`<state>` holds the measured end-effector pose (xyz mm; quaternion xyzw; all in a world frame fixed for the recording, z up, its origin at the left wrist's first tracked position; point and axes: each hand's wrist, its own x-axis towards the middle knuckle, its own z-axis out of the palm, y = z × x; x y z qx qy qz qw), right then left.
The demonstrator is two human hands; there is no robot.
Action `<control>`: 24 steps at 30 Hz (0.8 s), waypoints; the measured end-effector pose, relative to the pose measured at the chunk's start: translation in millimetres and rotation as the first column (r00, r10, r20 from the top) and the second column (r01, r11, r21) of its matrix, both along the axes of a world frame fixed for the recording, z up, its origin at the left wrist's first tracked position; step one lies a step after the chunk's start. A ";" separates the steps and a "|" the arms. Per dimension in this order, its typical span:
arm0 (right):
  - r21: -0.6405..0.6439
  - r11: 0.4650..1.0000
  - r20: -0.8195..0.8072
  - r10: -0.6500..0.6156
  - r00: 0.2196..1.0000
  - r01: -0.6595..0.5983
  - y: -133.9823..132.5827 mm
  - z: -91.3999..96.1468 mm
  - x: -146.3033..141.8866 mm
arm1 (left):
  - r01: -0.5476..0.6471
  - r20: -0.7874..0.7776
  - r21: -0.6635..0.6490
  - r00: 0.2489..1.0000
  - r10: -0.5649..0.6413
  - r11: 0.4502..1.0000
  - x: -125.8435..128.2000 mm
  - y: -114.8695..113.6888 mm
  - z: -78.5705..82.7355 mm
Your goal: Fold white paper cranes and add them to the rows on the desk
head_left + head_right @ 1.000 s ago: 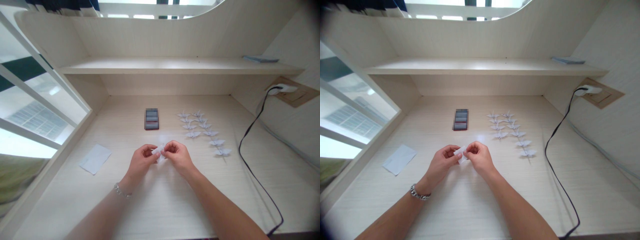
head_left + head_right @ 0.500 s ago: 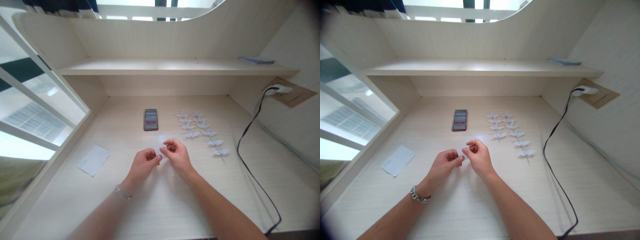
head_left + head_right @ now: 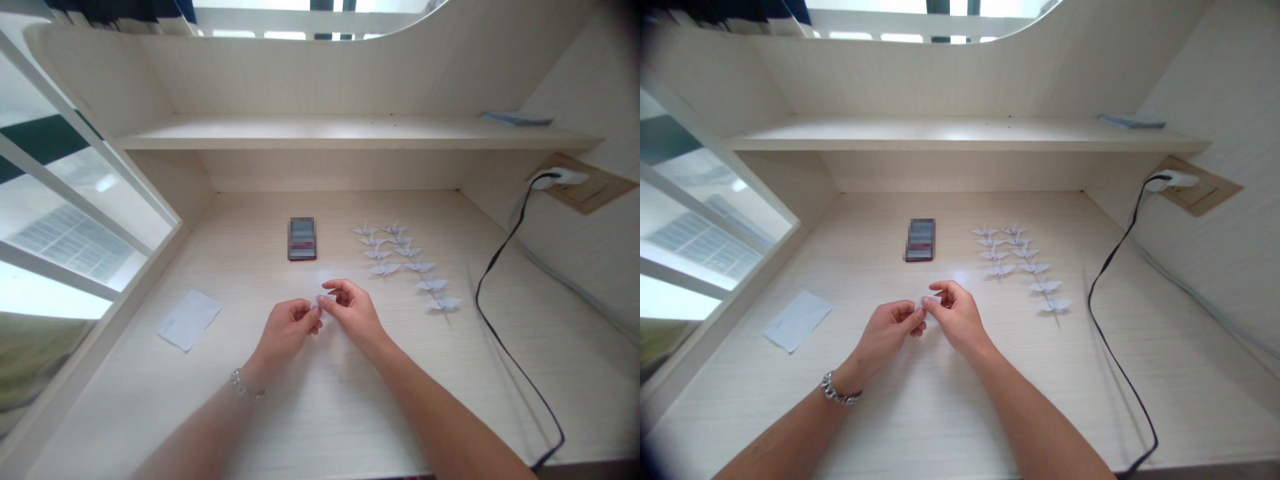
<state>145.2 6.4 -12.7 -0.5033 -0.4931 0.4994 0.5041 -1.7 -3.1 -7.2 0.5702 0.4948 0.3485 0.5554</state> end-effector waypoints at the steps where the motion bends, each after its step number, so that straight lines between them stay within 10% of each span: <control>1: -0.011 1.000 -0.016 0.007 1.000 -0.008 0.1 0.4 0.0 | 0.016 0.002 -0.004 1.000 -0.016 1.000 -0.6 0.2 0.5; 8: -0.124 0.992 -0.231 -0.001 0.973 -0.028 2.3 3.8 0.6 | 0.078 0.093 -0.088 0.993 -0.070 0.993 -3.0 2.3 6.5; 16: -0.045 0.996 -0.109 0.072 0.991 -0.077 4.6 1.4 7.2 | -0.062 0.115 -0.164 0.990 0.082 0.984 -5.1 4.0 8.5; 24: -0.017 0.995 0.023 0.101 0.995 -0.101 4.1 2.5 13.4 | 0.021 -0.034 0.005 0.999 -0.021 1.000 -8.3 4.7 3.3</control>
